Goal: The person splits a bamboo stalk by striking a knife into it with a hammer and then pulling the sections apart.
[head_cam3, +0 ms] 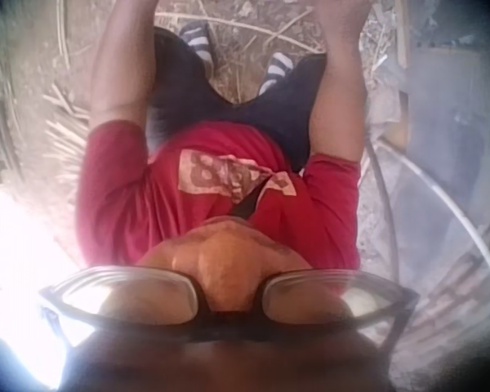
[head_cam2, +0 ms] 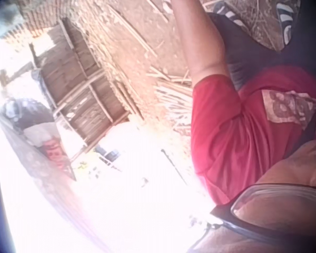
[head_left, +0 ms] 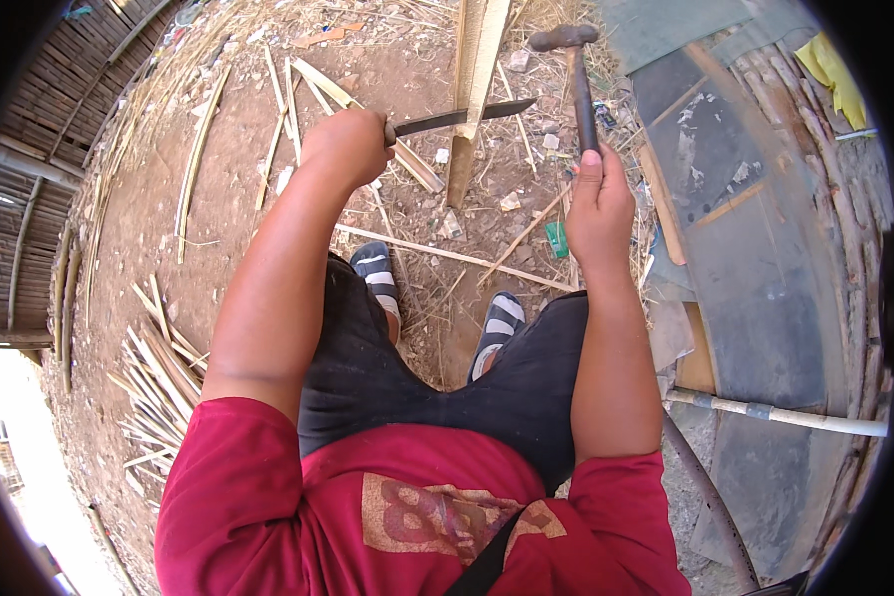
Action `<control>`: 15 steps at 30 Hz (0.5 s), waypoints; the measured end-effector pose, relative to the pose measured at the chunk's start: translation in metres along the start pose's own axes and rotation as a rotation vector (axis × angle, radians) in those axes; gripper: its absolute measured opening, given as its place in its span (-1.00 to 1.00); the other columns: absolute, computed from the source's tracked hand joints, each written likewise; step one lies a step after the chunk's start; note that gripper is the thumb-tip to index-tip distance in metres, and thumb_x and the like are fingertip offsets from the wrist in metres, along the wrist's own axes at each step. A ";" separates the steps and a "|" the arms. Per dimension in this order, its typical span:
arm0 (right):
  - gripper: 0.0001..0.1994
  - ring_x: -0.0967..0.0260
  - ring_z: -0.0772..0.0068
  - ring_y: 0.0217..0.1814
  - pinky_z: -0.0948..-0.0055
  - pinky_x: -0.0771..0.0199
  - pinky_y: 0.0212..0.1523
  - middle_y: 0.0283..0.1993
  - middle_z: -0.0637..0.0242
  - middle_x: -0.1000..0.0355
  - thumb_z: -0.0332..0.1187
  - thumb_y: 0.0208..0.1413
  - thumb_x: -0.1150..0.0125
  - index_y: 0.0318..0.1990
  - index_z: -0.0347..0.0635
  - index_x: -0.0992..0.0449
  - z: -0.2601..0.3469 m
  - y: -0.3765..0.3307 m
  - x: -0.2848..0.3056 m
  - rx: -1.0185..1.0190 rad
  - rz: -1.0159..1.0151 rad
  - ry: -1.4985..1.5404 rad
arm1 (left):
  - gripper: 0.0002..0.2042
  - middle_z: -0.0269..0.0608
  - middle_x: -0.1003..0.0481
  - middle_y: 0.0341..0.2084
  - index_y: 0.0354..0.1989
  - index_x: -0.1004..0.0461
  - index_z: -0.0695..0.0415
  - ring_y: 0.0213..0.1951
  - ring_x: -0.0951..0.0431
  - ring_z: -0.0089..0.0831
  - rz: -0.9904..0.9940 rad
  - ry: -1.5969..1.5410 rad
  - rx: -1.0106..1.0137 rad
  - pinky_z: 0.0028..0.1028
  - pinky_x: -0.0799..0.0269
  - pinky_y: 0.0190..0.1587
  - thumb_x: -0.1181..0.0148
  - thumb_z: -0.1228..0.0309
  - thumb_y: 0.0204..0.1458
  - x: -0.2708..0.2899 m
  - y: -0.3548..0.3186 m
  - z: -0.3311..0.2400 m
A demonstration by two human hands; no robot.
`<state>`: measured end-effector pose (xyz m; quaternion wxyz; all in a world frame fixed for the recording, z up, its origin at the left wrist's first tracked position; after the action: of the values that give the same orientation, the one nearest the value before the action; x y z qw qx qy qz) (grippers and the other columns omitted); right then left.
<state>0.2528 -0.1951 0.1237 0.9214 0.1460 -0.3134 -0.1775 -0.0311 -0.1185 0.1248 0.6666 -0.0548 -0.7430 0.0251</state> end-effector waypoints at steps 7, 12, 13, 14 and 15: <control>-0.63 -0.56 -0.25 -0.26 -0.07 -0.47 -0.27 -0.38 -0.09 -0.55 -0.11 0.45 0.10 0.14 -0.19 -0.44 -0.037 -0.004 -0.027 -0.047 0.191 -0.301 | -0.78 -0.05 -0.66 -0.22 -0.16 -0.63 0.08 -0.11 -0.65 -0.07 0.003 -0.009 -0.013 -0.13 -0.55 -0.02 -0.31 0.24 0.12 -0.003 0.002 0.001; -0.65 -0.53 -0.18 -0.34 0.03 -0.43 -0.33 -0.41 -0.01 -0.53 -0.14 0.47 0.09 0.10 -0.21 -0.45 -0.008 0.001 -0.007 0.038 -0.062 -0.004 | -0.79 -0.05 -0.66 -0.24 -0.16 -0.63 0.08 -0.12 -0.66 -0.06 -0.002 -0.013 -0.010 -0.13 -0.55 -0.02 -0.32 0.26 0.11 -0.004 0.002 0.002; -0.66 -0.52 -0.17 -0.35 0.05 -0.42 -0.35 -0.42 0.00 -0.53 -0.14 0.47 0.09 0.09 -0.21 -0.45 -0.004 0.001 -0.003 0.062 -0.141 0.069 | -0.79 -0.05 -0.66 -0.24 -0.16 -0.63 0.08 -0.12 -0.66 -0.06 -0.004 0.003 -0.009 -0.13 -0.55 -0.02 -0.32 0.26 0.11 -0.003 0.001 -0.001; -0.66 -0.53 -0.18 -0.34 0.04 -0.42 -0.36 -0.45 -0.01 -0.51 -0.15 0.48 0.11 0.10 -0.22 -0.44 -0.002 0.001 -0.002 0.083 -0.181 0.073 | -0.79 -0.05 -0.66 -0.24 -0.16 -0.63 0.08 -0.12 -0.66 -0.06 -0.006 0.019 -0.009 -0.13 -0.55 -0.02 -0.33 0.26 0.11 -0.002 0.002 -0.002; -0.65 -0.54 -0.19 -0.33 0.03 -0.42 -0.35 -0.45 -0.01 -0.51 -0.14 0.48 0.10 0.10 -0.22 -0.43 -0.004 0.000 -0.007 0.055 -0.110 -0.003 | -0.79 -0.05 -0.66 -0.24 -0.16 -0.63 0.08 -0.12 -0.66 -0.06 -0.007 0.008 -0.007 -0.13 -0.55 -0.02 -0.33 0.26 0.11 -0.003 0.003 -0.001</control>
<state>0.2500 -0.1915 0.1167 0.9055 0.1878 -0.3109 -0.2193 -0.0294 -0.1157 0.1214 0.6695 -0.0546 -0.7406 0.0200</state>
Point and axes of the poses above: each hand's wrist, its own y-axis towards the middle knuckle, its own x-axis out of the back of the hand, z = x × y, the point moved 3 cm from there along y, towards the middle knuckle
